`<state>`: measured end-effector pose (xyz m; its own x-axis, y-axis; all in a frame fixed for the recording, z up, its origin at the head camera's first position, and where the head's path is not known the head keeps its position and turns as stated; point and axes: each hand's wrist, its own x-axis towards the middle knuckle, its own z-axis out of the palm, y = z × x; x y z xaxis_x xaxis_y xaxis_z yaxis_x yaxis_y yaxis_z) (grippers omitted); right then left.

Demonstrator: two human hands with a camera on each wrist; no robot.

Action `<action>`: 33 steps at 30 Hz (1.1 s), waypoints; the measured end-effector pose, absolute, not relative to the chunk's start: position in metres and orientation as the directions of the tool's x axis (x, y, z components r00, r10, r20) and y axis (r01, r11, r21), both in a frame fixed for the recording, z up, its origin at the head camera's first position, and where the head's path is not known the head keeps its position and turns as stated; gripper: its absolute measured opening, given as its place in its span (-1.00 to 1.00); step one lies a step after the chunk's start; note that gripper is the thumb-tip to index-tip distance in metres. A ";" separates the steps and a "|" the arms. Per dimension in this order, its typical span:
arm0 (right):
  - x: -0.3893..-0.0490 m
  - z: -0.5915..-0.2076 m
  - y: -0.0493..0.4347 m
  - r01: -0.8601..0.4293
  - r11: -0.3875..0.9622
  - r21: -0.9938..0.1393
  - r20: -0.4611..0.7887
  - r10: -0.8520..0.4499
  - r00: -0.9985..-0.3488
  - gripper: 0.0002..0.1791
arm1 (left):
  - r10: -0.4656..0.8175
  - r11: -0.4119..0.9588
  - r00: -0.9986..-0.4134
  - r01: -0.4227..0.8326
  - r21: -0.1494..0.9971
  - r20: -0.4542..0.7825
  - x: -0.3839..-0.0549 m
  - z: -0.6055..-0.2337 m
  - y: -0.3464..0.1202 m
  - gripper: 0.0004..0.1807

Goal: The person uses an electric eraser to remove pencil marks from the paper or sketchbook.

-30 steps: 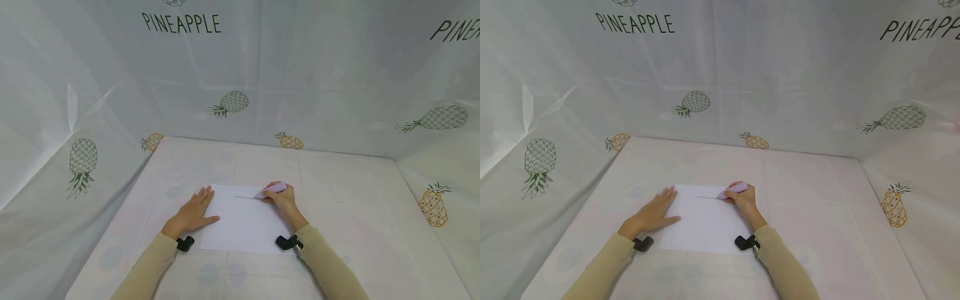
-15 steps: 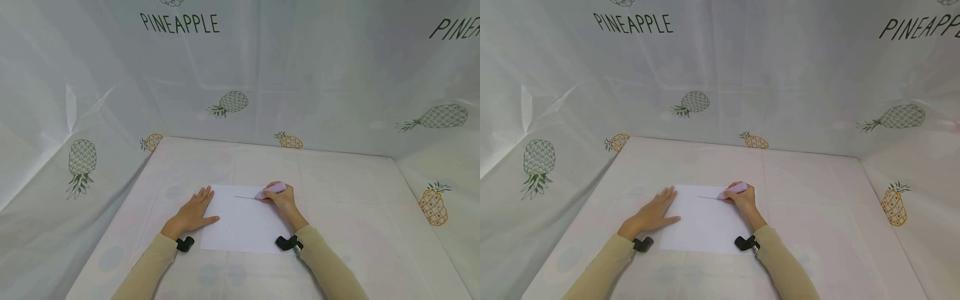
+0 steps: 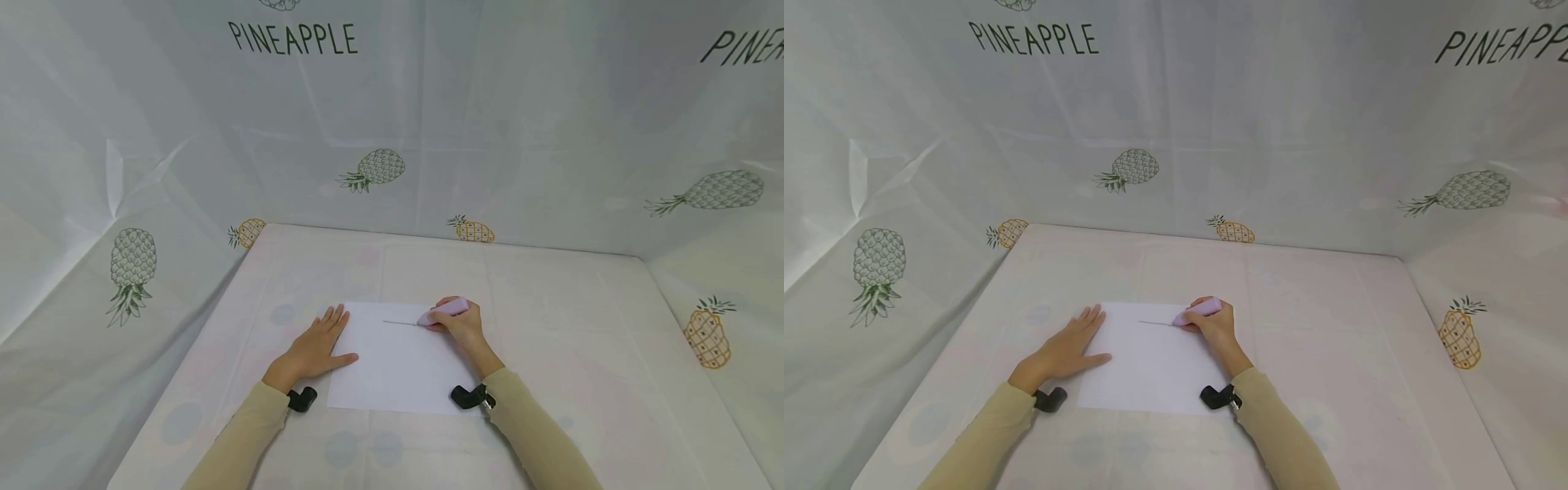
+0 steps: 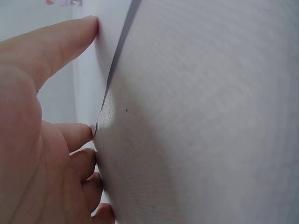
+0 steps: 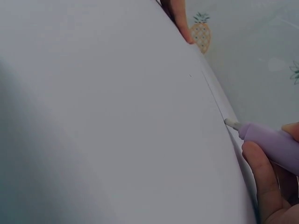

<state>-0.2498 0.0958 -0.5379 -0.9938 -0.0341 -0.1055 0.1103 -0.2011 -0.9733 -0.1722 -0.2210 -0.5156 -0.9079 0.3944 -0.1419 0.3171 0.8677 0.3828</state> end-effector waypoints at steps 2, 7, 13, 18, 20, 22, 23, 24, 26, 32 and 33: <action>-0.249 -0.538 0.096 0.115 -0.199 -0.973 -0.109 -0.038 -0.993 -0.66 | 0.392 0.868 -0.909 0.315 0.384 -0.140 -0.172 -0.516 -0.221 0.04; -0.249 -0.537 0.096 0.118 -0.211 -0.970 -0.112 -0.039 -0.993 -0.65 | 0.390 0.870 -0.910 0.314 0.381 -0.140 -0.173 -0.516 -0.221 0.04; -0.249 -0.538 0.098 0.113 -0.217 -0.970 -0.107 -0.040 -0.993 -0.66 | 0.393 0.869 -0.908 0.315 0.382 -0.146 -0.172 -0.516 -0.221 0.04; -0.250 -0.537 0.097 0.123 -0.209 -0.970 -0.118 -0.036 -0.992 -0.65 | 0.398 0.868 -0.907 0.323 0.377 -0.138 -0.172 -0.517 -0.221 0.04; -0.250 -0.537 0.096 0.124 -0.212 -0.969 -0.121 -0.031 -0.992 -0.65 | 0.400 0.868 -0.906 0.327 0.374 -0.137 -0.172 -0.517 -0.222 0.04; -0.250 -0.537 0.095 0.124 -0.212 -0.969 -0.121 -0.028 -0.992 -0.65 | 0.400 0.869 -0.906 0.328 0.371 -0.136 -0.173 -0.517 -0.222 0.04; -0.251 -0.538 0.095 0.124 -0.213 -0.969 -0.121 -0.028 -0.992 -0.65 | 0.400 0.869 -0.906 0.328 0.370 -0.137 -0.173 -0.517 -0.222 0.04; -0.251 -0.538 0.095 0.123 -0.216 -0.969 -0.120 -0.029 -0.992 -0.65 | 0.400 0.869 -0.906 0.327 0.370 -0.138 -0.173 -0.517 -0.222 0.04; -0.251 -0.538 0.094 0.120 -0.218 -0.969 -0.116 -0.033 -0.993 -0.64 | 0.398 0.869 -0.907 0.325 0.373 -0.139 -0.173 -0.516 -0.222 0.04; -0.251 -0.539 0.093 0.118 -0.219 -0.969 -0.111 -0.041 -0.993 -0.65 | 0.395 0.870 -0.908 0.319 0.375 -0.144 -0.173 -0.516 -0.222 0.04; -0.251 -0.539 0.093 0.120 -0.216 -0.969 -0.115 -0.040 -0.993 -0.65 | 0.395 0.871 -0.908 0.320 0.374 -0.143 -0.173 -0.517 -0.222 0.04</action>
